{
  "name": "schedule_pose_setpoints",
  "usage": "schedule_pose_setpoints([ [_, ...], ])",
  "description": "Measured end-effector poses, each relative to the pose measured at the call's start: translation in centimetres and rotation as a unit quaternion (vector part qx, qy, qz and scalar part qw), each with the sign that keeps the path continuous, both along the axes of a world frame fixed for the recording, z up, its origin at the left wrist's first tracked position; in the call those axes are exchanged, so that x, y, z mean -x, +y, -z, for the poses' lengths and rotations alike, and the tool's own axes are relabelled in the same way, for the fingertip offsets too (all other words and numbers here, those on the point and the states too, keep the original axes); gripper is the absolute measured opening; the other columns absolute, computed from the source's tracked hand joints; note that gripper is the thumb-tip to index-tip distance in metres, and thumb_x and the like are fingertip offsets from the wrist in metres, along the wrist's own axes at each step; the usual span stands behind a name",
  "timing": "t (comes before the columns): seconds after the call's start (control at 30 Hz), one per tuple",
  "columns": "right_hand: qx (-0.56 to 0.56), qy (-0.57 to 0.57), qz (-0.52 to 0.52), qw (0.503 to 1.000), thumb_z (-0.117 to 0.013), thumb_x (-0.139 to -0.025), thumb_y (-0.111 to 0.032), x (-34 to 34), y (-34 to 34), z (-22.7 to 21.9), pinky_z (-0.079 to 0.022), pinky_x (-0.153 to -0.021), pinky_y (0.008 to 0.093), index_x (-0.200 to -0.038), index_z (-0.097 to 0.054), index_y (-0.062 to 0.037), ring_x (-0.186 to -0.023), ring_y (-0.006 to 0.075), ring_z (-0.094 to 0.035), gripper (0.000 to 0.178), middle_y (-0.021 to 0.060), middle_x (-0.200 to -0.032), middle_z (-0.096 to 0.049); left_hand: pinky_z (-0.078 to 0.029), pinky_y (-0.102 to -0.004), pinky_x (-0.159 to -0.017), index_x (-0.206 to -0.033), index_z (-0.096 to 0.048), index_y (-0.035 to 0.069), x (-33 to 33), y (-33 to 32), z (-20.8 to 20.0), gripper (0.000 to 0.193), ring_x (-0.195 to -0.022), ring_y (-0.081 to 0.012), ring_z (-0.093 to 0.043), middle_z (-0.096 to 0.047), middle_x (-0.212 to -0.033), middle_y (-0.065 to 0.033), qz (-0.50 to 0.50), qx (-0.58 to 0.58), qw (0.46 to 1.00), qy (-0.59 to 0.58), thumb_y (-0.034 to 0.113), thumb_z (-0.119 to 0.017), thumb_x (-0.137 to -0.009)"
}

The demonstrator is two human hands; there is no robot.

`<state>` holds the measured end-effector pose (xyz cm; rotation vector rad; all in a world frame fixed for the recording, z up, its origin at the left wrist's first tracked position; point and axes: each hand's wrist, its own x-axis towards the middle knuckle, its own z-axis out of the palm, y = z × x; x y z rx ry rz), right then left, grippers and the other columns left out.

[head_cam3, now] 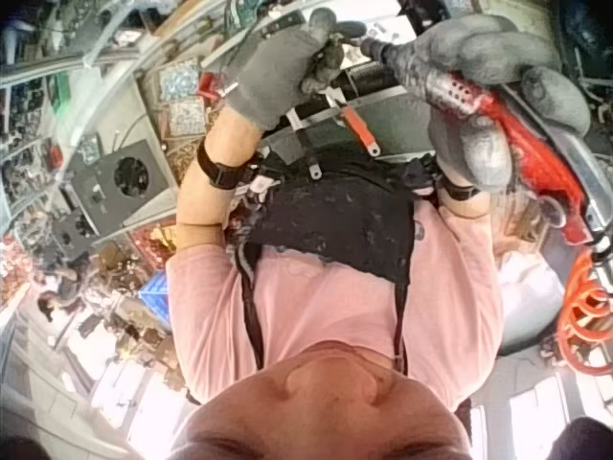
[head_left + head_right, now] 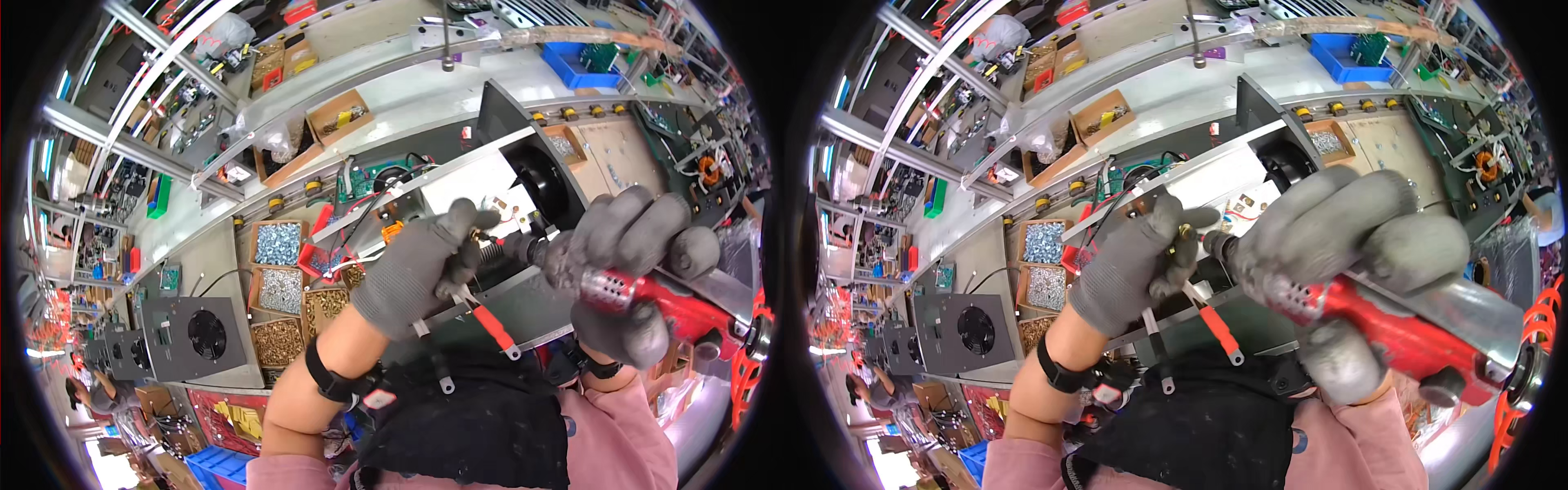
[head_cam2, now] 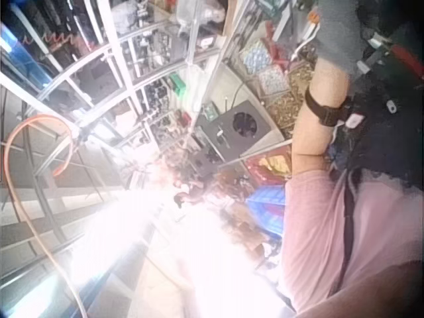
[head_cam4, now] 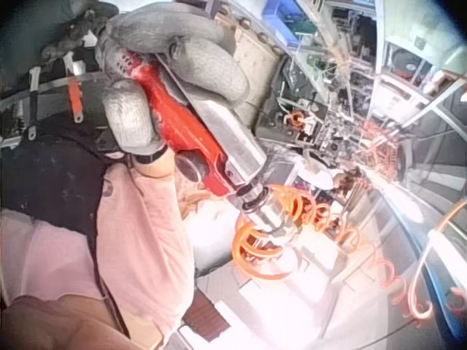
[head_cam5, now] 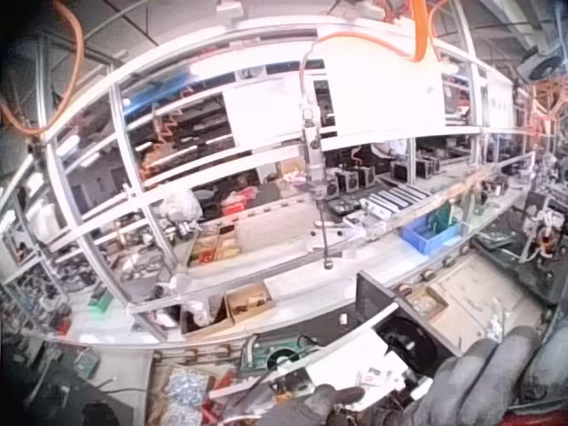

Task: Assembling the internal components and housing of a solar inverter on a production line.

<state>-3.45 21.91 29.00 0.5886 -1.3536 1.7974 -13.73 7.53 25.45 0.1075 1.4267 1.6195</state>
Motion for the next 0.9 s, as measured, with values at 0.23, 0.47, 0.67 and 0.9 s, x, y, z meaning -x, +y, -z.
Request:
schedule_pose_setpoints([
  [0.23, -0.005, -0.01, 0.125, 0.992, -0.067, -0.078, -0.02, 0.6, 4.6, 3.5, -0.041, -0.067, 0.0336, -0.113, -0.048, -0.0082, -0.073, 0.0203, -0.044, 0.042, 0.0083, -0.087, -0.043, -0.05, -0.0376, -0.082, -0.104, -0.064, 0.003, 5.3, 4.4, 5.5, 0.051, -0.094, -0.0283, -0.064, -0.066, -0.101, -0.0174, 0.337, 0.351, 0.786, 0.381, 0.05, -0.053, -0.086],
  [0.47, 0.072, -0.069, 0.143, 0.985, -0.07, -0.074, -0.018, 1.5, 6.4, 7.6, -0.05, -0.071, 0.0398, -0.112, -0.048, -0.0097, -0.082, 0.0238, -0.055, 0.044, 0.0109, -0.094, -0.053, -0.048, -0.038, -0.079, -0.098, -0.059, -0.001, 4.8, 4.6, 8.3, 0.034, -0.092, -0.0298, -0.064, -0.066, -0.09, -0.0181, 0.282, 0.28, 0.818, 0.416, 0.031, -0.056, -0.087],
  [0.67, 0.139, -0.094, 0.16, 0.973, -0.069, -0.073, -0.012, 2.7, 6.5, 9.7, -0.051, -0.078, 0.0435, -0.113, -0.05, -0.005, -0.085, 0.0265, -0.059, 0.045, 0.0149, -0.096, -0.058, -0.049, -0.0461, -0.069, -0.097, -0.053, 0.0, 3.2, 4.9, 8.7, 0.021, -0.075, -0.0391, -0.063, -0.063, -0.077, -0.0227, 0.219, 0.286, 0.806, 0.47, 0.02, -0.052, -0.088],
  [0.9, 0.136, -0.103, 0.172, 0.97, -0.066, -0.078, -0.017, 2.6, 6.6, 10.0, -0.047, -0.081, 0.0429, -0.116, -0.052, -0.0055, -0.093, 0.0277, -0.054, 0.043, 0.0125, -0.102, -0.055, -0.049, -0.039, -0.055, -0.097, -0.05, -0.001, 3.3, 5.4, 9.6, 0.019, -0.058, -0.0275, -0.061, -0.06, -0.066, -0.015, 0.183, 0.233, 0.839, 0.457, 0.016, -0.052, -0.088],
])
